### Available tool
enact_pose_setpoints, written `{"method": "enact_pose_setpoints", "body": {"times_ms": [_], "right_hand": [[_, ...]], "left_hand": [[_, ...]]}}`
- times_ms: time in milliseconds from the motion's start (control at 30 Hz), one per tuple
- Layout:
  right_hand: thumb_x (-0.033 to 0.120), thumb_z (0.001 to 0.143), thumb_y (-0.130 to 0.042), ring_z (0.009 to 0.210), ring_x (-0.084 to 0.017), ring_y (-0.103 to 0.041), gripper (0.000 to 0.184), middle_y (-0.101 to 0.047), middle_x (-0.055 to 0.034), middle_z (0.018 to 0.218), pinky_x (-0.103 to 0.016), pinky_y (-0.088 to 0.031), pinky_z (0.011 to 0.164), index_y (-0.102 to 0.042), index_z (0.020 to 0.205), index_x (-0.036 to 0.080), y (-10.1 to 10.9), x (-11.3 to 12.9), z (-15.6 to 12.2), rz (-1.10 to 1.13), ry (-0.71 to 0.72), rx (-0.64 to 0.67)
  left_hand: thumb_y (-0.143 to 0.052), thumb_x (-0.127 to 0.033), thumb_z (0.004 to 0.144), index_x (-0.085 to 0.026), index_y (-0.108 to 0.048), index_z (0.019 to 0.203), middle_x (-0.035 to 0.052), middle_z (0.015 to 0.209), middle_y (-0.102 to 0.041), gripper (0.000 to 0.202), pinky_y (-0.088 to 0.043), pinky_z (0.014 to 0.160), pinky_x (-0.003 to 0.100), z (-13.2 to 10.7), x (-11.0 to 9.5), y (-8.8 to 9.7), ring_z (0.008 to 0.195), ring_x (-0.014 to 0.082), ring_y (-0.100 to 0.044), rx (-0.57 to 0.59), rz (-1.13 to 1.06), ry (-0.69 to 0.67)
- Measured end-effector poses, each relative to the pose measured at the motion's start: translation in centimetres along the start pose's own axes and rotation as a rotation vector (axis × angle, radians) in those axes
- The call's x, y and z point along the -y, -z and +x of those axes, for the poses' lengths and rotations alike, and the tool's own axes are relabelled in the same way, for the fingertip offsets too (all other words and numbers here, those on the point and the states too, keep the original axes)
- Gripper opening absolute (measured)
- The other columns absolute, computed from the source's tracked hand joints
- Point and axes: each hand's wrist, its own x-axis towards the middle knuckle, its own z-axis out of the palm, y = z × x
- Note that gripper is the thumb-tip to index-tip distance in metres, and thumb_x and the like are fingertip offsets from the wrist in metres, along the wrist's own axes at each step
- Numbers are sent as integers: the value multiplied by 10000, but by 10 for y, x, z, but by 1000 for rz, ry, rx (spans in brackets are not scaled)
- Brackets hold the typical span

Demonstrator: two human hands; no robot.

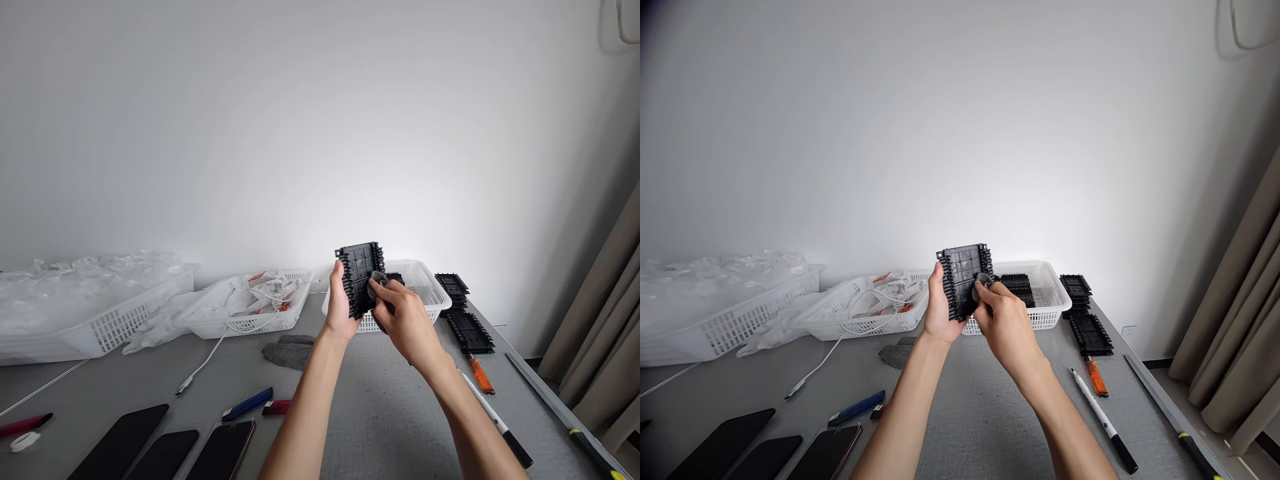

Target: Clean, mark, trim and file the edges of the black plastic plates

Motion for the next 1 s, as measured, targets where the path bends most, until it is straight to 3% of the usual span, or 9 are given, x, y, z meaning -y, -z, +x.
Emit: {"method": "enact_pose_setpoints", "body": {"times_ms": [367,633,800,1000], "right_hand": [[182,950,-467,712,-144,-577,404,-604,-46,864,-261,-452,659,-635,1316,175,5,3,-1,2,79,36],[142,940,-445,639,-135,-538,423,-581,-43,851,-260,-431,637,-639,1314,170,0,-4,5,-153,-16,10],[125,943,-444,706,-133,-551,419,-580,-48,887,-245,-435,671,-618,1324,146,-3,1,2,-36,123,139],[67,877,-466,635,-118,-515,372,-574,-1,777,-233,-351,596,-728,1102,207,5,10,-2,-70,131,290]], "left_hand": [[-547,-588,859,-174,-734,937,80,921,-765,461,-559,878,349,3,1,1,981,259,-702,-19,-6,30],[-548,-598,855,-177,-731,967,68,906,-762,472,-571,837,328,5,1,3,936,239,-708,-37,-21,33],[-585,-607,826,-183,-730,911,43,808,-751,456,-575,809,316,5,-2,4,868,230,-717,-71,-39,50],[-512,-619,861,-172,-725,965,75,883,-762,506,-577,800,332,6,-6,4,889,240,-717,-63,-43,65]]}}
